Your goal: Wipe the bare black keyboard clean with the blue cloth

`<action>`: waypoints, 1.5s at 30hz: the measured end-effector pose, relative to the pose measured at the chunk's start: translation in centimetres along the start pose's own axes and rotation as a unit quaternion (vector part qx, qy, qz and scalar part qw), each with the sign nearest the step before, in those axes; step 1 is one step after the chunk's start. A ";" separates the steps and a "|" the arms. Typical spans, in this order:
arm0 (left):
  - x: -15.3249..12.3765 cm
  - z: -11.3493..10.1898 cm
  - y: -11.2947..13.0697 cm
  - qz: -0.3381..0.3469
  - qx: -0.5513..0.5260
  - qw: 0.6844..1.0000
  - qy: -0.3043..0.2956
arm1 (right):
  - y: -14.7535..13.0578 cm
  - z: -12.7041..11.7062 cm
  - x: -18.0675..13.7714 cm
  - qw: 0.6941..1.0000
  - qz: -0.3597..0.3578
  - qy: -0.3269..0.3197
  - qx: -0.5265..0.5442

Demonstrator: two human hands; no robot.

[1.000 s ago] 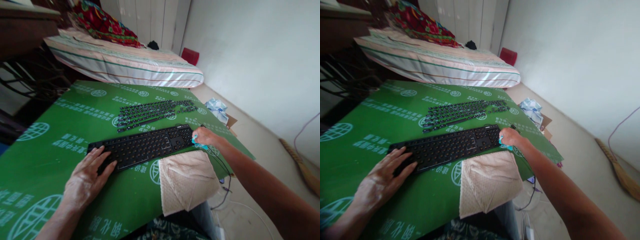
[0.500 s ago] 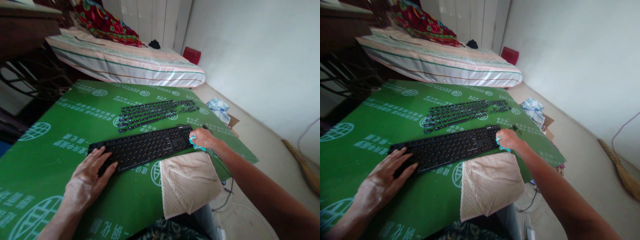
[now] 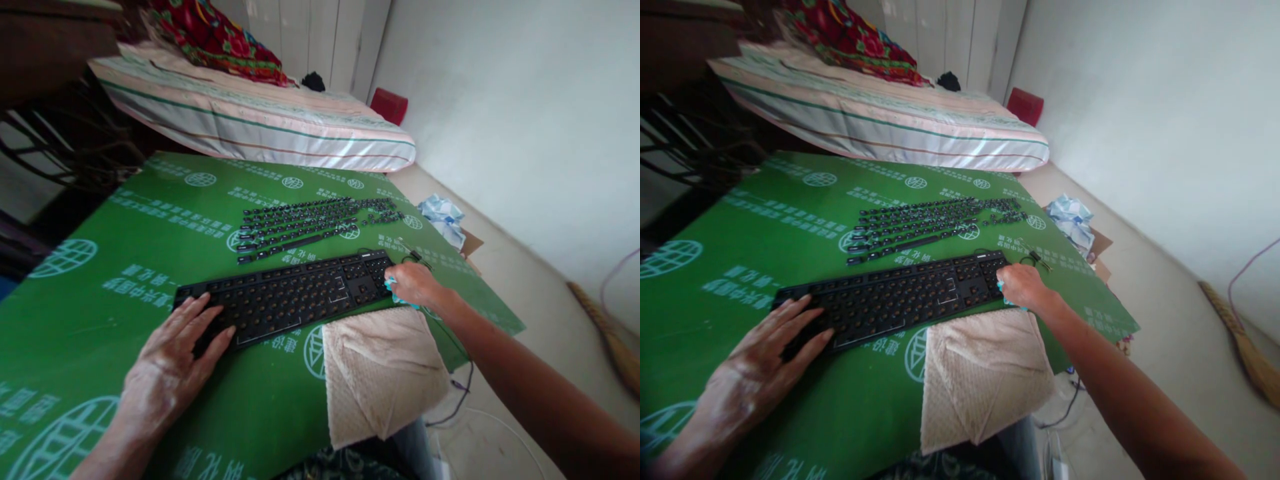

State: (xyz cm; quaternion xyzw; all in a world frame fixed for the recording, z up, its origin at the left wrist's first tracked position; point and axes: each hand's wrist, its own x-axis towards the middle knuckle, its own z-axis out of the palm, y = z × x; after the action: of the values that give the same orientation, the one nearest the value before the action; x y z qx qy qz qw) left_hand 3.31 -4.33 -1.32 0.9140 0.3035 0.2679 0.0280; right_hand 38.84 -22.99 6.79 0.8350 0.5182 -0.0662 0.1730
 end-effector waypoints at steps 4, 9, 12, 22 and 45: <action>0.0 -0.1 0.2 0.003 0.001 1.000 0.001 | 0.1 0.1 0.1 1.000 0.006 0.006 -0.007; 0.0 -0.2 0.3 0.012 0.002 1.000 0.014 | -0.3 0.3 -0.2 0.999 -0.028 0.017 0.005; 0.0 -0.2 0.3 0.016 0.004 1.000 0.017 | -0.4 0.4 -0.4 0.999 -0.040 0.015 0.012; -0.2 -0.4 0.3 0.022 0.011 1.000 0.017 | -0.5 0.9 -0.6 0.997 -0.056 0.024 0.043; -0.2 -0.6 0.4 -0.023 -0.014 1.000 0.002 | -1.4 0.9 -1.8 0.997 -0.073 0.037 0.016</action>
State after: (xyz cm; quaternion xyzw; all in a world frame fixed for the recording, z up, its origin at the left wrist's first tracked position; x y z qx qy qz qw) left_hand 3.08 -4.88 -0.79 0.9059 0.3205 0.2730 0.0463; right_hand 36.89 -24.24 6.19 0.7996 0.5824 -0.0556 0.1350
